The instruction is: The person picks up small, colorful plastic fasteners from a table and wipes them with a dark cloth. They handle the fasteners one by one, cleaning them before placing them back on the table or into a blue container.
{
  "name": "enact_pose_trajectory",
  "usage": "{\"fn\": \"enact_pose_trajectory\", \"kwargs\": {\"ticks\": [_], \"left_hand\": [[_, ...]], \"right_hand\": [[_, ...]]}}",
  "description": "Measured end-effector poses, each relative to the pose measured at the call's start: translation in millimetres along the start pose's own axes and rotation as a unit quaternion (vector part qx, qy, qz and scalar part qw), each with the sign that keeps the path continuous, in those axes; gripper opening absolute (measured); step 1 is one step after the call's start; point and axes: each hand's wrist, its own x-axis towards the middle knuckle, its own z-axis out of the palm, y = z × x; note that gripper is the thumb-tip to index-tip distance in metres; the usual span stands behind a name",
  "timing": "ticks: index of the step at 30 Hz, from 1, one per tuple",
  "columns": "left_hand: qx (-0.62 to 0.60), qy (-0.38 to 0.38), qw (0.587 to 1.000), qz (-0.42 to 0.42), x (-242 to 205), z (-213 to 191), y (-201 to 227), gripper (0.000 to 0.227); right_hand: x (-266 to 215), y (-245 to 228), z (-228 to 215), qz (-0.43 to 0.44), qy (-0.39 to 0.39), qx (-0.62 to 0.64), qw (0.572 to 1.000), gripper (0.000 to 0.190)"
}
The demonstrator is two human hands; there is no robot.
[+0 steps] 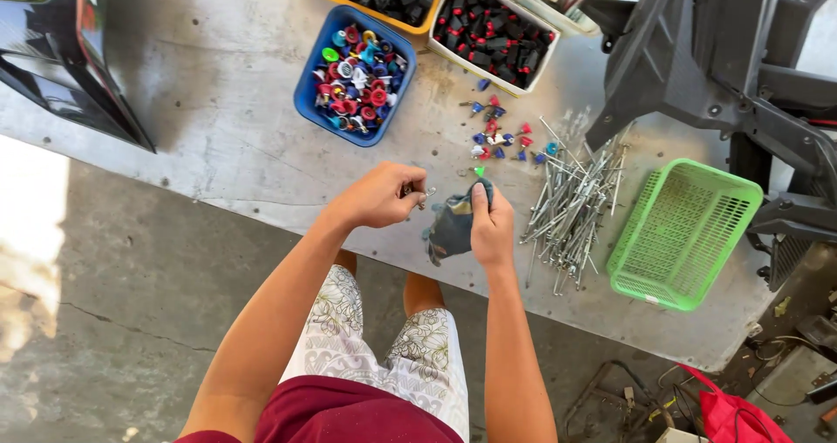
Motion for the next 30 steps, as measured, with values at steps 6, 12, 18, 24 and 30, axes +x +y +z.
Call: {"fn": "enact_pose_trajectory", "kwargs": {"ticks": [6,12,18,24,30], "left_hand": [[0.041,0.129,0.990,-0.026,14,-17,-58,0.013],[-0.030,0.328,0.941,-0.081,92,-50,-124,0.014],[-0.046,0.277,0.943,-0.178,96,-51,-162,0.019],[-0.339,0.168,0.921,-0.096,43,-28,-86,0.034],[-0.301,0.076,0.951,0.012,22,4,-36,0.022]], "right_hand": [[2,-14,61,0.018,-0.055,0.027,0.998,0.030],[-5,-10,86,0.105,0.042,0.099,0.989,0.029],[-16,5,86,0.150,0.034,0.090,0.984,0.028],[-14,48,87,0.123,0.051,0.224,0.965,0.036],[6,-51,76,0.043,0.140,0.199,0.969,0.025]]}}
